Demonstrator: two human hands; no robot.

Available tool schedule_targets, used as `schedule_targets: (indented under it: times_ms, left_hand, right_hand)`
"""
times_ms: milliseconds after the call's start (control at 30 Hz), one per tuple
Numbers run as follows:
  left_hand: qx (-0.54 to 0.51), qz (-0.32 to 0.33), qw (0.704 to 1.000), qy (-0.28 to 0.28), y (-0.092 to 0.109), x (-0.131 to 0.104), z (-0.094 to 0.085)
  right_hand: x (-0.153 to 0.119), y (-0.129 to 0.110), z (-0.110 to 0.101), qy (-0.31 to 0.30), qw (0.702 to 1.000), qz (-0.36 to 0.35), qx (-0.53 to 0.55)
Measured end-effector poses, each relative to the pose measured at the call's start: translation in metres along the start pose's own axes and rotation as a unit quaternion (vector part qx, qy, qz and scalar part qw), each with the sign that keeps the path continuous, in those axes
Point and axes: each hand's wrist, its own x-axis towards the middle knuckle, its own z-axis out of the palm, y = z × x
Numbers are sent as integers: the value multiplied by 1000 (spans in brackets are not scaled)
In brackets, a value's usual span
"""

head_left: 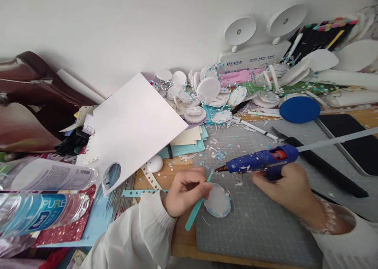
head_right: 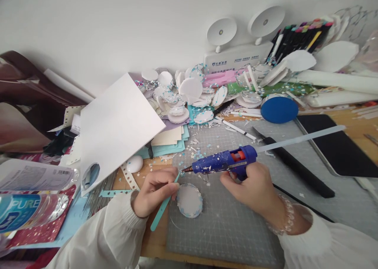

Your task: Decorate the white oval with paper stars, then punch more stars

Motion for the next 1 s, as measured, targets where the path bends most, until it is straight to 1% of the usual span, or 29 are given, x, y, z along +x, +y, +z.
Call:
schedule_targets:
  times_ms: [333,567,667,733,833,933,1000]
  left_hand:
    - [13,5,1000,2,1,0,0]
    - [8,-2,1000,-2,1,0,1]
    - [4,-11,1000,4,1,0,1]
    - [3,-14,1000,12,1,0,0]
    - [9,-19,1000,20,1,0,-1]
    - [16,-25,999,19,2,0,-1]
    - [15,-27,999,20,3,1,0]
  right_hand:
    - [0,3,1,11,1000,-23,-13]
    - [-5,6,3,24,998,-26,-47]
    - [-4,12,4,38,996,-20,-72]
    - [-1,19,5,47,994,0,-101]
    - [4,30,6,16,986,22,-163]
    - [6,34,7,-51,969,42,-240]
    - [6,33,8,-81,958,58,-271]
